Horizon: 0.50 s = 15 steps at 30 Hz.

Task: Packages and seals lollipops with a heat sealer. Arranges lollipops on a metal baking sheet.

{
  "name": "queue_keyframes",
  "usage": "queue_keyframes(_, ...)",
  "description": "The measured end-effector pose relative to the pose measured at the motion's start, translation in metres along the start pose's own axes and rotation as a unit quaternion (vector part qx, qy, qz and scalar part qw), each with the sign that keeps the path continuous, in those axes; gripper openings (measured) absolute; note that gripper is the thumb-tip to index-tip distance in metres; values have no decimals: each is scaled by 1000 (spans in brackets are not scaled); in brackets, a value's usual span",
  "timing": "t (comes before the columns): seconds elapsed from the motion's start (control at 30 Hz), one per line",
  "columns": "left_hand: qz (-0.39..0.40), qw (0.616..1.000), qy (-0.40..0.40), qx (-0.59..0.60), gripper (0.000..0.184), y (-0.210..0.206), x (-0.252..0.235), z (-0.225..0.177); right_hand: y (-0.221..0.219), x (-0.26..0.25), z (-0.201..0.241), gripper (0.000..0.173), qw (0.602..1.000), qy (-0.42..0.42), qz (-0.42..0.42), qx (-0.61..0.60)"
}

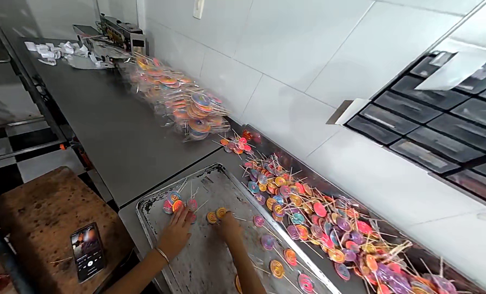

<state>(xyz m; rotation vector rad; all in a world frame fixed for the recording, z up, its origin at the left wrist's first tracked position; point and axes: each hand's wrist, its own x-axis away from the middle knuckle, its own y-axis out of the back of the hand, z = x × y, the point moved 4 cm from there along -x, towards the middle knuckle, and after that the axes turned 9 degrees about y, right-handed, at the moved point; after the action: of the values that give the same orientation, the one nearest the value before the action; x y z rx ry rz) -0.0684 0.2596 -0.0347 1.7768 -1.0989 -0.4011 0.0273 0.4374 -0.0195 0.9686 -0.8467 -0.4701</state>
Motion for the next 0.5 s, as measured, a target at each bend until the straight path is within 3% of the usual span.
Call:
queue_keyframes(0.07, 11, 1000, 1, 11, 59, 2, 7, -3, -1, -4, 0, 80, 1000, 15, -7, -23)
queue_keyframes(0.23, -35, 999, -19, 32, 57, 9, 27, 1, 22, -24, -25, 103, 991, 115, -42, -59)
queue_keyframes(0.3, -55, 997, -22, 41, 54, 9, 33, 7, 23, -25, -23, 98, 985, 155, -47, -53)
queue_keyframes(0.4, -84, 995, -28, 49, 52, 5, 43, 12, 13, -20, -10, 95, 995, 92, -37, -7)
queue_keyframes(0.5, -53, 996, -8, 66, 54, 5, 49, 15, 6, -18, 2, 89, 999, 45, -27, -7)
